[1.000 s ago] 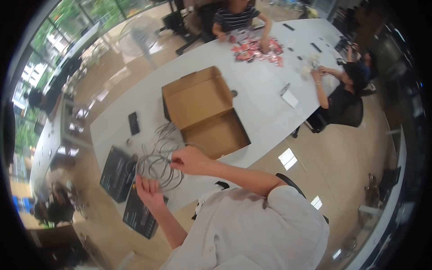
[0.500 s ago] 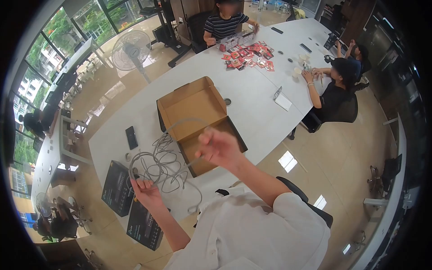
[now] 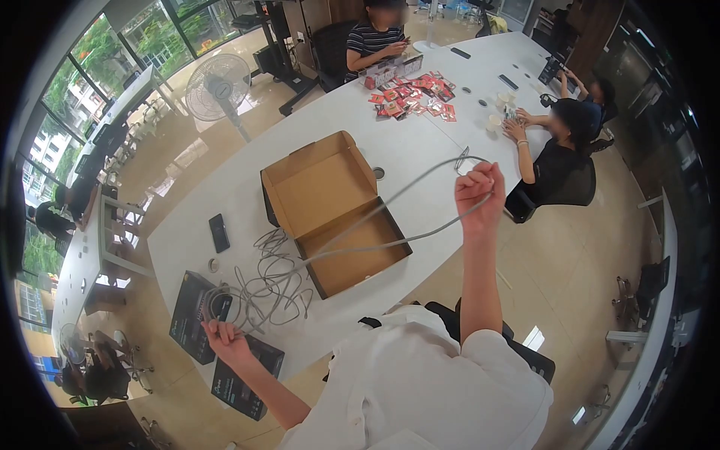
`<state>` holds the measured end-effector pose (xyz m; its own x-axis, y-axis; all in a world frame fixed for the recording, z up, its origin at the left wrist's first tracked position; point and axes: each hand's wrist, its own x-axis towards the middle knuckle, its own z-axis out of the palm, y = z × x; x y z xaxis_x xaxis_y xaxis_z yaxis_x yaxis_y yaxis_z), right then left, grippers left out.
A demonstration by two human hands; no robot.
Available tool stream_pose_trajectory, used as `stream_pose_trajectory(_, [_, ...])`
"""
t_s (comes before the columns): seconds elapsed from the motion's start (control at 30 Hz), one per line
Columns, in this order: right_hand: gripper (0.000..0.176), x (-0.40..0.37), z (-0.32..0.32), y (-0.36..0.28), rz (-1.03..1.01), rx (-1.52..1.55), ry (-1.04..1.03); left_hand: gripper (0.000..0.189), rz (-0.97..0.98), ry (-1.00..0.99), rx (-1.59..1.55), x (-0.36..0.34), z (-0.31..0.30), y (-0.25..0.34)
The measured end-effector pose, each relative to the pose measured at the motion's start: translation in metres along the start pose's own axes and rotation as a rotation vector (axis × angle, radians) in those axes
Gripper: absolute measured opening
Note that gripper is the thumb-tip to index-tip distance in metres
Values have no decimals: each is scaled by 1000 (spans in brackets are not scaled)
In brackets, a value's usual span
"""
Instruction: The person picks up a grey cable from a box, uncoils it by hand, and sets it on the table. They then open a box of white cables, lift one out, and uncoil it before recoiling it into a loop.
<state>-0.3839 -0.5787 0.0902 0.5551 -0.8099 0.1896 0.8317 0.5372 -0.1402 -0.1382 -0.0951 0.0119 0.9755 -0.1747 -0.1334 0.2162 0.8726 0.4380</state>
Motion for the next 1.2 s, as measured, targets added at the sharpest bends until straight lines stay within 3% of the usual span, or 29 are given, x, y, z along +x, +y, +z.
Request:
stream_pose_trajectory(0.03, [15, 0, -4, -5, -18, -28, -30, 48, 13, 29, -7, -1, 0, 4])
stream_pose_trajectory(0.13, [12, -3, 20, -5, -146, -140, 140, 46, 55, 36, 7, 0, 4, 8])
stream_pose_trajectory(0.2, [14, 4, 5, -17, -156, -167, -11, 47, 62, 43, 42, 1, 8, 10])
stream_pose_trajectory(0.27, [18, 4, 18, -12, -346, -401, 29, 49, 86, 78, 77, 3, 12, 11])
stream_pose_trajectory(0.3, [22, 4, 23, -6, -509, -611, 69, 46, 68, 4, 79, 6, 3, 13])
stream_pose_trajectory(0.4, [38, 1, 29, 10, -1094, -1455, 112, 41, 86, 84, 134, 1, 21, 6])
stream_pose_trajectory(0.43, [42, -3, 33, 12, -1242, -1640, 20, 39, 47, -58, 88, 3, 8, 7])
stream_pose_trajectory(0.5, [51, -12, 43, 17, -1540, -1989, -197, 40, 42, -47, 58, 3, 3, 7])
stream_pose_trajectory(0.6, [59, -10, 41, 20, -1418, -1984, -242, 41, 53, 3, 31, 2, 12, 7])
stream_pose_trajectory(0.63, [52, -7, 36, 18, -1168, -1799, -240, 41, 38, 5, 17, 1, 13, 9])
stream_pose_trajectory(0.83, [35, -17, 36, 28, 251, -1927, -333, 39, -197, -72, -139, -7, 20, -6])
stream_pose_trajectory(0.93, [23, -22, 18, 48, 733, -2381, -351, 38, -274, -140, -300, -7, 19, -21])
stream_pose_trajectory(1.03, [20, -37, -10, 60, 244, -2796, -402, 38, -313, -171, -318, -11, 23, -29])
stream_pose_trajectory(1.13, [25, -45, 12, 94, -109, -2395, -609, 38, -342, -150, -186, -17, 26, -36])
stream_pose_trajectory(1.2, [31, -44, 33, 109, 228, -2014, -832, 38, -389, -147, -132, -17, 27, -44])
